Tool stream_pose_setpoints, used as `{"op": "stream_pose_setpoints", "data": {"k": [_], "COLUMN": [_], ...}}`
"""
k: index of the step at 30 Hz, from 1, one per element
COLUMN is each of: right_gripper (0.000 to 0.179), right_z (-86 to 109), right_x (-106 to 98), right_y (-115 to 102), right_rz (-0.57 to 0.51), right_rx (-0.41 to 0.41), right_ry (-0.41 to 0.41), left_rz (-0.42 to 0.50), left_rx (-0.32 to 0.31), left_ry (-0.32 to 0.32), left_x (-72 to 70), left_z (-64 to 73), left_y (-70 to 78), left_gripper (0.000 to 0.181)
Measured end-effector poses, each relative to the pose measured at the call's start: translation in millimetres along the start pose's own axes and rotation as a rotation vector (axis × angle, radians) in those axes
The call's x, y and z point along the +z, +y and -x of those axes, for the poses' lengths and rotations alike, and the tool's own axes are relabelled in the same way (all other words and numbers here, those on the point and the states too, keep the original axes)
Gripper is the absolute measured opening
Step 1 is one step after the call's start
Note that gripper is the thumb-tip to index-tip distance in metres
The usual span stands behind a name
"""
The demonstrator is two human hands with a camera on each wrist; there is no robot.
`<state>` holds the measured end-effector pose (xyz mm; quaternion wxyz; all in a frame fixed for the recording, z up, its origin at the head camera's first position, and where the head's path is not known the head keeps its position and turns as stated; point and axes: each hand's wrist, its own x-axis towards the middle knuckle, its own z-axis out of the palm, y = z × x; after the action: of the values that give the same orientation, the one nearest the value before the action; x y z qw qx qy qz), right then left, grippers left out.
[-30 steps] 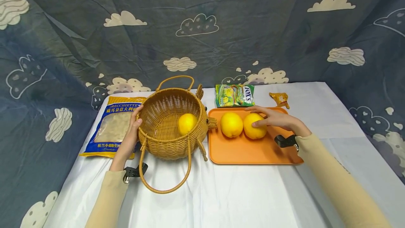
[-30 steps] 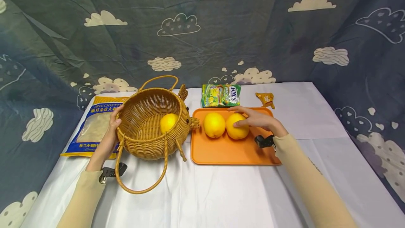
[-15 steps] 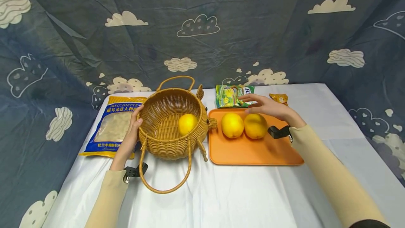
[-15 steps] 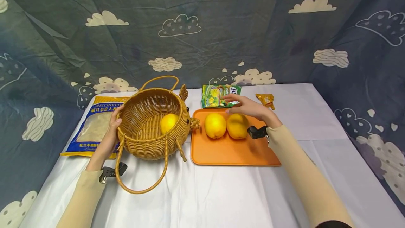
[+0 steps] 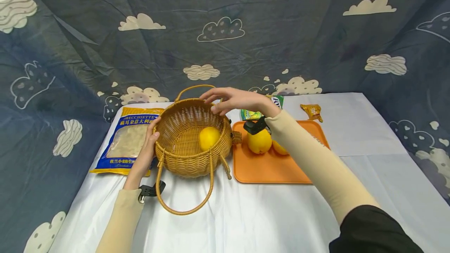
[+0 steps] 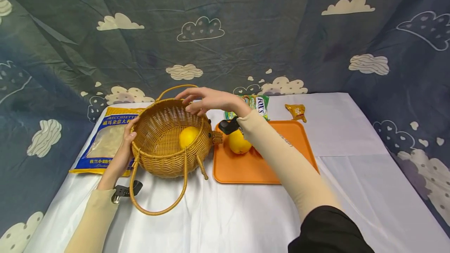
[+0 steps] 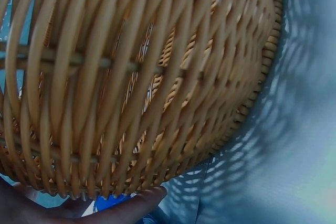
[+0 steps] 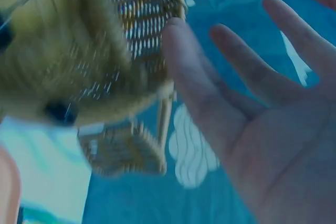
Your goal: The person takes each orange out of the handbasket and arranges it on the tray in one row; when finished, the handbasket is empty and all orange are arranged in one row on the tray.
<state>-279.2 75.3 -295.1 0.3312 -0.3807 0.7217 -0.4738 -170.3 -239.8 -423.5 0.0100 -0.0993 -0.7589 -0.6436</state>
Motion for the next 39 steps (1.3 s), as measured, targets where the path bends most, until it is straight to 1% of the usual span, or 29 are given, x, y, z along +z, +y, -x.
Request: {"op": "stream_pose_setpoints", "data": {"k": [4,5,8,11,12,13,16,19,21,23,25,26,29,32,33,35,37,39], "right_gripper": [0.053,0.053,0.053,0.053,0.054,0.054,0.056,0.057,0.057,0.058,0.058,0.058,0.057,0.055,0.055,0.054,0.052,0.050], "right_z": [-28.1,-33.7,-47.3,-54.5,-56.2,-57.6,-61.8,-66.5,-70.4,-75.1,-80.3,-82.7,-89.3,-92.3,-93.0,-92.7,-92.3,-92.9], "right_x": [8.9,10.4,14.7,18.4,19.4,20.2,23.0,27.2,30.4,33.9,37.4,39.0,42.4,43.3,43.3,42.7,42.3,42.2], "right_y": [-4.3,-4.1,-3.0,-5.0,-6.1,-7.3,-10.5,-12.4,-12.0,-10.3,-8.1,-7.2,-4.4,-3.5,-2.9,-2.4,-1.4,0.0], "right_rz": [0.025,0.034,0.057,0.079,0.087,0.101,0.159,0.210,0.200,0.164,0.128,0.128,0.204,0.242,0.237,0.192,0.155,0.147], "right_rx": [0.082,0.108,0.199,0.294,0.326,0.355,0.422,0.448,0.442,0.416,0.387,0.377,0.354,0.401,0.418,0.468,0.496,0.510], "right_ry": [-0.150,-0.183,-0.252,-0.287,-0.292,-0.299,-0.323,-0.348,-0.364,-0.384,-0.396,-0.394,-0.367,-0.288,-0.269,-0.240,-0.239,-0.274], "left_rz": [0.013,0.012,0.018,0.023,0.025,0.022,0.015,0.005,0.001,-0.005,-0.010,-0.012,-0.010,-0.008,-0.008,-0.017,-0.028,-0.029], "left_rx": [0.017,0.013,0.011,0.007,0.012,0.014,0.022,0.022,0.022,0.022,0.026,0.026,0.021,0.017,0.019,0.021,0.021,0.014], "left_ry": [-0.007,-0.011,-0.013,-0.013,-0.008,-0.007,-0.003,-0.004,-0.001,0.004,0.007,0.009,0.003,0.002,0.003,0.008,0.015,0.017], "left_x": [1.3,2.7,4.0,4.6,3.6,3.7,3.1,2.8,2.7,2.5,2.2,2.1,1.7,1.3,1.2,0.8,0.3,0.1], "left_z": [-0.8,0.2,-0.2,-0.5,-1.6,-1.7,-2.2,-2.4,-2.7,-2.8,-2.6,-2.4,-1.7,-1.3,-1.1,-0.7,-0.4,0.3], "left_y": [-3.0,1.1,1.7,2.4,-1.9,-1.8,-2.4,-1.8,-1.4,-0.7,-0.4,-0.3,0.0,0.4,0.6,1.0,1.4,3.1], "left_gripper": [0.053,0.053,0.053,0.053,0.052,0.052,0.053,0.053,0.052,0.052,0.052,0.052,0.052,0.053,0.053,0.053,0.052,0.052]}}
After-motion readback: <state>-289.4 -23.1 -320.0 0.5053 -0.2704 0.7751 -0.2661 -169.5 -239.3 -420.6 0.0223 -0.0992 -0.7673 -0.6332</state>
